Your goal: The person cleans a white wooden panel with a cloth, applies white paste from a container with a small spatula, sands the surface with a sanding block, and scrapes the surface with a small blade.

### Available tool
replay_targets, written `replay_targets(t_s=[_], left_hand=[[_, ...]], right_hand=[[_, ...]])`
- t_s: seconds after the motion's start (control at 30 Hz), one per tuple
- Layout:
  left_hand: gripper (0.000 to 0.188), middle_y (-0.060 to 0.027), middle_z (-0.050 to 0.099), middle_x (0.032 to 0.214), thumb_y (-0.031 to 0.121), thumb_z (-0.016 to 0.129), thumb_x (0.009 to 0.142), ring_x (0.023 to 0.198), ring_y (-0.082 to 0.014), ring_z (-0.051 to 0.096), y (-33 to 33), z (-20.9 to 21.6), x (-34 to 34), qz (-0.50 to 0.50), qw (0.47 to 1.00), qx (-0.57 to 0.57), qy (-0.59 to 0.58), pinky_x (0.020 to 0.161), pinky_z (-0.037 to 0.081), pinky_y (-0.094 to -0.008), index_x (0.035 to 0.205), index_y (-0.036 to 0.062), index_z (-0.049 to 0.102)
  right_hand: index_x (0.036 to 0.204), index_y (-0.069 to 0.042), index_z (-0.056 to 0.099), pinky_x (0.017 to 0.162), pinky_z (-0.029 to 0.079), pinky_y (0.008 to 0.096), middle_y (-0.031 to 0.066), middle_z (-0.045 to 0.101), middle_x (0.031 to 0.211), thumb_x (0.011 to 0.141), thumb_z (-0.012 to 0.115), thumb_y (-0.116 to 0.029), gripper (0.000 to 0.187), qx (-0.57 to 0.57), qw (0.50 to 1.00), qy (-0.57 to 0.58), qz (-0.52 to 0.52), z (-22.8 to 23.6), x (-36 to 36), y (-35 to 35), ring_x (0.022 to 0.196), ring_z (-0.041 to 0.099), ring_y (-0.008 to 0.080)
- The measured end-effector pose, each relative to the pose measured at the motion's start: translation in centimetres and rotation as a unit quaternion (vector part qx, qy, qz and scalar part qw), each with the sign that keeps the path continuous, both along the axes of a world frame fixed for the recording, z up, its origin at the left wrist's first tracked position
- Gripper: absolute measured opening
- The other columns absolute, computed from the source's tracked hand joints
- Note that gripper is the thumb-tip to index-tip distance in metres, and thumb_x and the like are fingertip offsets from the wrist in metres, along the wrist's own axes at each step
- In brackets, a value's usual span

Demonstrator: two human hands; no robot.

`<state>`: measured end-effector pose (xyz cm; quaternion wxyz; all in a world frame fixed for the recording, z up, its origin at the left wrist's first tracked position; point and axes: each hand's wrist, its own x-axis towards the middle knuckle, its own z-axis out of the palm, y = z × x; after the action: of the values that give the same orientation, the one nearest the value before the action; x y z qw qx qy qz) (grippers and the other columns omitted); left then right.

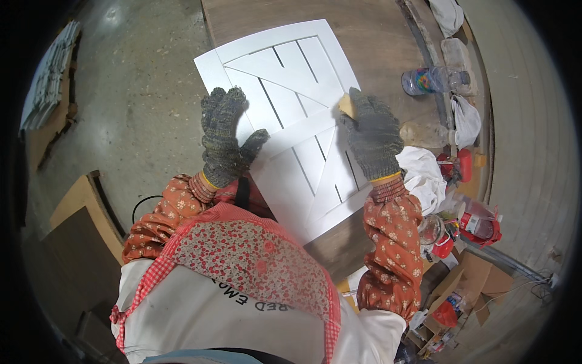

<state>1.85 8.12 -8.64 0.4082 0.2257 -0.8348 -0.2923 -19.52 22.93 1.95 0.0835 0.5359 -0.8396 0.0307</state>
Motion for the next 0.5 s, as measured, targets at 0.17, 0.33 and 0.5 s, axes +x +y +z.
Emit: replay_targets(t_s=[0.17, 0.33, 0.5], left_hand=[[0.061, -0.0139, 0.049, 0.133, 0.022, 0.078, 0.071, 0.131, -0.0369, 0.037, 0.0, 0.1, 0.0, -0.001, 1.0, -0.003, 0.008, 0.11, 0.022, -0.0531, 0.123, 0.0028, 0.053], [0.061, -0.0141, 0.049, 0.133, 0.023, 0.078, 0.071, 0.131, -0.0371, 0.037, 0.0, 0.2, 0.0, 0.002, 1.0, 0.01, 0.002, 0.11, 0.022, -0.0532, 0.124, 0.0029, 0.053], [0.062, -0.0144, 0.049, 0.134, 0.023, 0.078, 0.071, 0.13, -0.0374, 0.038, -0.1, 0.2, 0.1, -0.008, 1.0, 0.001, 0.019, 0.11, 0.022, -0.0538, 0.125, 0.0032, 0.052]], right_hand=[[0.116, -0.009, 0.058, 0.077, 0.049, 0.0435, 0.0152, 0.063, 0.1, 0.082, 0.063, -0.032, 0.042, 0.006, 0.998, -0.029, -0.051, -0.6, 1.3, -1.2, 0.091, 0.061, 0.0331], [0.104, -0.009, 0.06, 0.071, 0.048, 0.0447, 0.0161, 0.063, 0.089, 0.083, 0.059, -0.044, 0.041, 0.075, 0.985, -0.048, -0.147, 1.4, 1.2, -2.1, 0.082, 0.062, 0.0344], [0.099, -0.009, 0.058, 0.067, 0.048, 0.0466, 0.0155, 0.062, 0.086, 0.083, 0.06, -0.041, 0.036, 0.064, 0.995, 0.024, -0.07, -0.1, 1.9, -2.4, 0.077, 0.062, 0.0348]])
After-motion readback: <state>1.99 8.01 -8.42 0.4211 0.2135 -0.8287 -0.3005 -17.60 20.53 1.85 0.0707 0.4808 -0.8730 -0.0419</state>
